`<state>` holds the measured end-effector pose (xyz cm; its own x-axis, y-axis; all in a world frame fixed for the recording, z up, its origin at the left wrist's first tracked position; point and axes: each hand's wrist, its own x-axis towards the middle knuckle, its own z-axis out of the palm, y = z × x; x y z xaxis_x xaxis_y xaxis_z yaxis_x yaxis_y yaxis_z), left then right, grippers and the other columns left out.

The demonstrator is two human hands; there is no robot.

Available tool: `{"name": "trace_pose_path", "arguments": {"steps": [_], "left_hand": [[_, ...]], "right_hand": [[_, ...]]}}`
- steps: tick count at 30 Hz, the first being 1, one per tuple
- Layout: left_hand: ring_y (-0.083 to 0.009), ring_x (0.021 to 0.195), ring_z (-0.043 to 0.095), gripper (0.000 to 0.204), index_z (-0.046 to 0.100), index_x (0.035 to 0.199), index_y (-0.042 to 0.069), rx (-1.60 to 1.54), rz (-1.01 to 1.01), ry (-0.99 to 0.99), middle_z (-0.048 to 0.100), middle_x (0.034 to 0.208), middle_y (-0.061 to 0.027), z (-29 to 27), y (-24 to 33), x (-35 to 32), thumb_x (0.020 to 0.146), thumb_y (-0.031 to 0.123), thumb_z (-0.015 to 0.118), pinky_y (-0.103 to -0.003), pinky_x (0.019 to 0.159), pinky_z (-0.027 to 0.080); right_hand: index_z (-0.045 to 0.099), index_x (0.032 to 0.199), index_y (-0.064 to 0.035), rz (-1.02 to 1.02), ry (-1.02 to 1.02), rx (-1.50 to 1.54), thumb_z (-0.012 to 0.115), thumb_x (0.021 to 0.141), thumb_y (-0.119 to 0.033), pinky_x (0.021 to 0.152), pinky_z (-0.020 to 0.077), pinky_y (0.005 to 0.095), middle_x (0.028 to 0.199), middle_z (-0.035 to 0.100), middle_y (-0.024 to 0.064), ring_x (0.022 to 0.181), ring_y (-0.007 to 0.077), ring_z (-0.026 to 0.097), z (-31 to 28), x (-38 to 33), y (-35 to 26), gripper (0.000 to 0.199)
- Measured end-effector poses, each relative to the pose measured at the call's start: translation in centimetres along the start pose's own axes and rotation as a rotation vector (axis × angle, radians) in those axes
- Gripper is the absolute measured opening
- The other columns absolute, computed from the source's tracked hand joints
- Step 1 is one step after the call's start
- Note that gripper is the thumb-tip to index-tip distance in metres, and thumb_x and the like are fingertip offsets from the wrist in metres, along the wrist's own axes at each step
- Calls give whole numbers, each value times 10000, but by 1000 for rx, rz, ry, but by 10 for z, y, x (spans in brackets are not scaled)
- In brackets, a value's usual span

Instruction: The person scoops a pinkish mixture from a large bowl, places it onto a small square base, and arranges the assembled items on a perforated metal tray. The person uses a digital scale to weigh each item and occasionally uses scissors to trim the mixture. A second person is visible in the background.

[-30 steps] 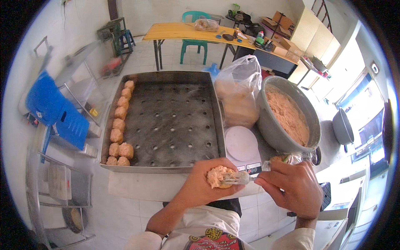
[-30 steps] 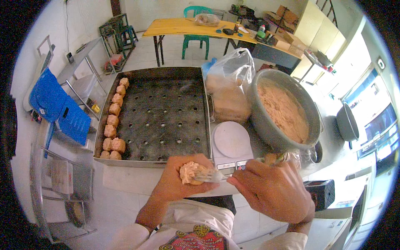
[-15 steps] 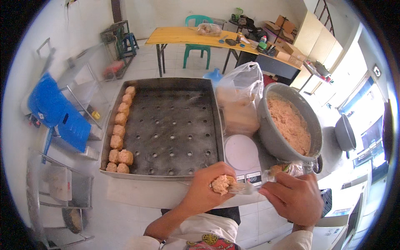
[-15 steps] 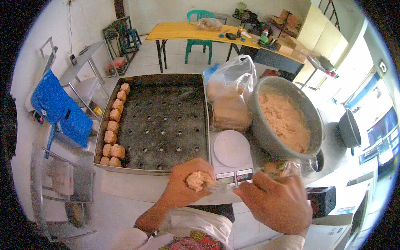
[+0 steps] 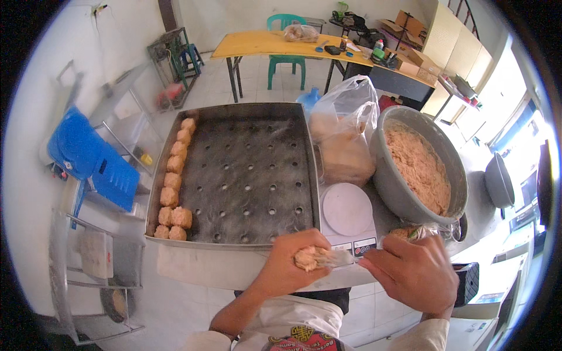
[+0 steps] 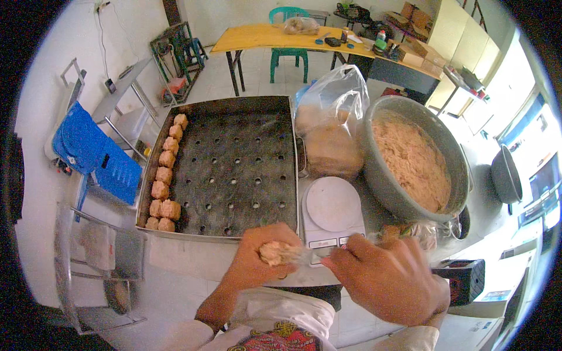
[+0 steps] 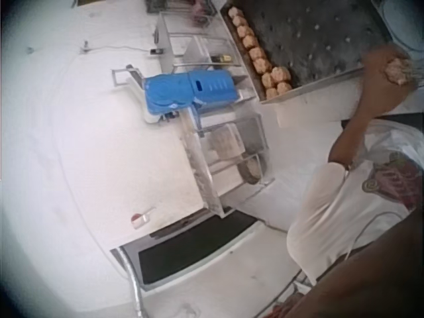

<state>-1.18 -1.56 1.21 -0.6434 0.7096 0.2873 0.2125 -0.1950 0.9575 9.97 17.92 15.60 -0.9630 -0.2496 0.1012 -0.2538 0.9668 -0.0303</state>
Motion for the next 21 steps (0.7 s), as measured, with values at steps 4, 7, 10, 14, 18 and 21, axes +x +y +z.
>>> {"name": "trace_pose_path", "arguments": {"steps": [4,7,10,14,18,21], "left_hand": [[-126,845,660,282,675,984,7,13,80,19,698,930,-61,2,-2,4,769,-12,856,-287,769,512],[-122,858,662,274,674,977,3,-70,75,-32,699,936,-49,5,-7,4,775,-11,858,-281,777,514],[-107,866,655,259,678,967,5,-157,-30,-59,703,942,-41,8,-6,-2,782,-6,858,-277,783,516],[-93,856,643,245,678,952,12,-149,-2,-23,702,914,-28,10,1,-3,782,-5,854,-268,779,512],[-88,837,635,253,671,939,21,-38,-65,-11,696,883,-24,5,7,-11,767,7,857,-268,770,507],[-92,818,628,262,668,927,24,-3,-33,6,690,869,-27,6,14,-10,747,12,857,-275,757,503]], "right_hand": [[724,847,-135,16,44,1,740,953,-327,433,464,417,746,590,16,502,234,629,-8,-10,-3,220],[722,845,-135,-21,-5,11,740,952,-326,432,464,417,746,591,16,503,232,631,3,-7,4,220],[719,844,-135,10,72,15,739,951,-325,432,464,417,746,591,16,503,230,633,-8,-17,-5,219],[715,838,-138,-35,26,32,740,948,-322,429,464,415,744,593,14,504,228,638,7,-14,-1,216],[708,832,-142,-22,65,-12,732,953,-303,418,465,409,748,605,13,501,231,646,-14,-22,-10,202],[703,828,-144,-84,42,25,729,954,-295,413,466,409,757,617,13,508,237,655,-1,-17,-2,199]]}}
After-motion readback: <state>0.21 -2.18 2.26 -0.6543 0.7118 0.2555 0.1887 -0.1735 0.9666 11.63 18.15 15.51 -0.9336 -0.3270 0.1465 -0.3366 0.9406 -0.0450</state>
